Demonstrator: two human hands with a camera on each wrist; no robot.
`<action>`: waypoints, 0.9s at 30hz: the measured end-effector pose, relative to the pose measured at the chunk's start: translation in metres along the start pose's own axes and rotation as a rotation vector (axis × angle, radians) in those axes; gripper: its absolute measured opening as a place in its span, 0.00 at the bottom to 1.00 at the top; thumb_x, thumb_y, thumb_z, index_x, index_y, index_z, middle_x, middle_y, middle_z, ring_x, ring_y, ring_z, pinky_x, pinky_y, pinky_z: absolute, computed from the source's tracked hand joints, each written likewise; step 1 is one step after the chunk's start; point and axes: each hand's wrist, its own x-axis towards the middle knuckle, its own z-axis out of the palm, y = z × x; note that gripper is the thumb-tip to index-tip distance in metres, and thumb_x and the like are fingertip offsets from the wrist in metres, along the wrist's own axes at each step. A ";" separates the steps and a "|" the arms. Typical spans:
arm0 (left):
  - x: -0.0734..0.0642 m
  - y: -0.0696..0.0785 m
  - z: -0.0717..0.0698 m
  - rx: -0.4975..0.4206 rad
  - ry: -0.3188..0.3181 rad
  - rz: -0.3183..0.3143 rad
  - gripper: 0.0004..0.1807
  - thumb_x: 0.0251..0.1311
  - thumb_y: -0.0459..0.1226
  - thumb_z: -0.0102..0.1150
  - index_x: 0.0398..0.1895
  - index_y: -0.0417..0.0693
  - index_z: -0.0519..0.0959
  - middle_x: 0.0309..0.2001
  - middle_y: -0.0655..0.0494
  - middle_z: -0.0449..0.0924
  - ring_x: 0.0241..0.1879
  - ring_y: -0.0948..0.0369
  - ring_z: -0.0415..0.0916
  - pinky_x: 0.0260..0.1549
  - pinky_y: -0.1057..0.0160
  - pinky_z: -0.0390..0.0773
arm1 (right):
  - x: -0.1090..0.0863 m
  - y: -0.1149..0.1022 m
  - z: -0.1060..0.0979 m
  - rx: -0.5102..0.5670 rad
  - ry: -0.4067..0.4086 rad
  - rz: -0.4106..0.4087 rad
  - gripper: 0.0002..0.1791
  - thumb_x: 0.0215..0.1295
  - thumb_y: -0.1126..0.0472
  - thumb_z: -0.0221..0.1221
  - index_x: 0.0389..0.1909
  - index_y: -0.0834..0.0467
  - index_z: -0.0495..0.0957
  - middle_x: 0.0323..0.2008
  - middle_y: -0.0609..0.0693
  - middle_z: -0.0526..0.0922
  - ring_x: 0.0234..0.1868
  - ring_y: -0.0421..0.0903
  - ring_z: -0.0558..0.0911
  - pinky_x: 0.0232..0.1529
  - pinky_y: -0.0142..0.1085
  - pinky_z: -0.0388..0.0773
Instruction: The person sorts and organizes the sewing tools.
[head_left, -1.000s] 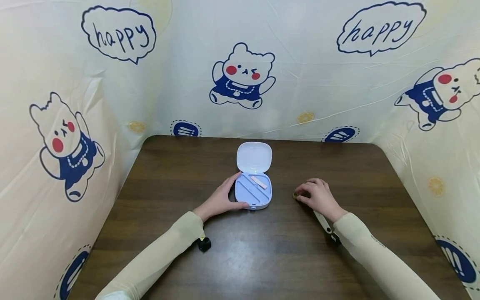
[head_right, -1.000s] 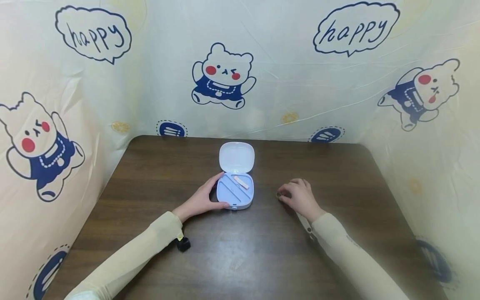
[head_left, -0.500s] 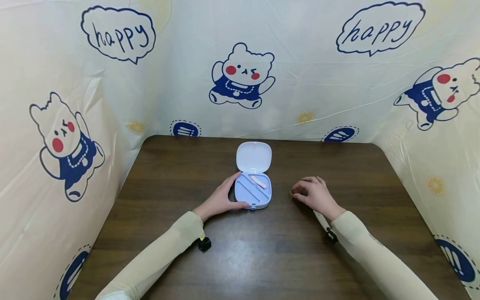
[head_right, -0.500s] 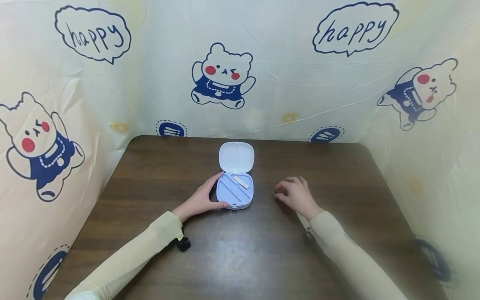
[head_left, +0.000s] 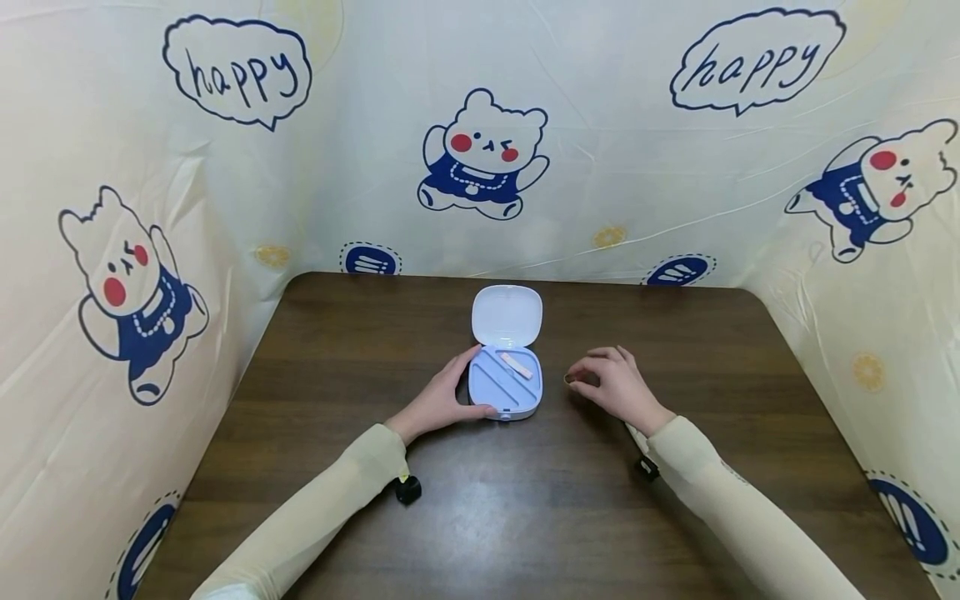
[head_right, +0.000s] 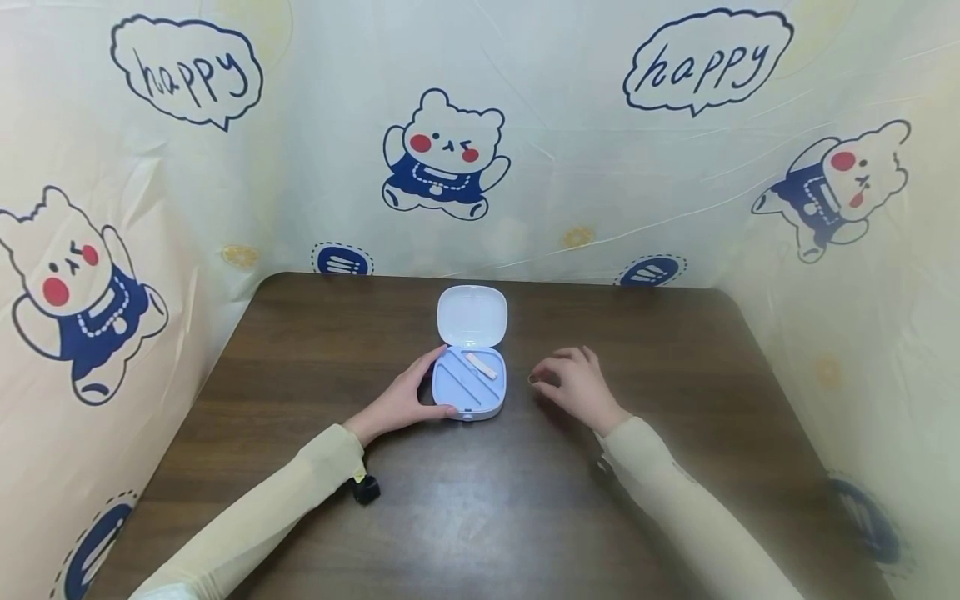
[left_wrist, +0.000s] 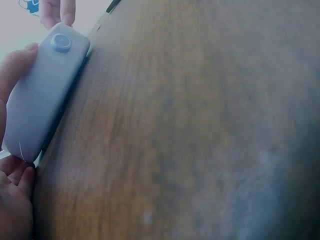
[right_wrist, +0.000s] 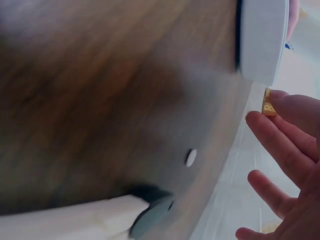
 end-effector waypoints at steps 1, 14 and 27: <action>0.000 0.000 0.000 -0.002 0.000 0.002 0.62 0.52 0.59 0.78 0.85 0.62 0.50 0.81 0.51 0.54 0.79 0.52 0.55 0.75 0.44 0.58 | 0.001 -0.001 0.000 0.000 0.001 -0.002 0.07 0.65 0.58 0.72 0.43 0.53 0.89 0.41 0.49 0.89 0.65 0.62 0.75 0.71 0.72 0.49; 0.001 -0.002 0.001 -0.002 0.003 0.013 0.62 0.52 0.59 0.78 0.85 0.61 0.50 0.81 0.50 0.55 0.79 0.52 0.55 0.75 0.44 0.59 | 0.019 -0.013 0.003 0.000 0.018 -0.036 0.07 0.66 0.59 0.71 0.44 0.53 0.89 0.41 0.48 0.90 0.65 0.63 0.75 0.71 0.72 0.51; 0.002 -0.003 0.001 -0.007 0.005 0.012 0.62 0.51 0.59 0.78 0.85 0.62 0.50 0.81 0.50 0.55 0.78 0.52 0.55 0.75 0.44 0.59 | 0.035 -0.022 0.010 0.029 0.058 -0.042 0.08 0.65 0.58 0.72 0.43 0.55 0.90 0.39 0.48 0.90 0.64 0.61 0.75 0.71 0.69 0.52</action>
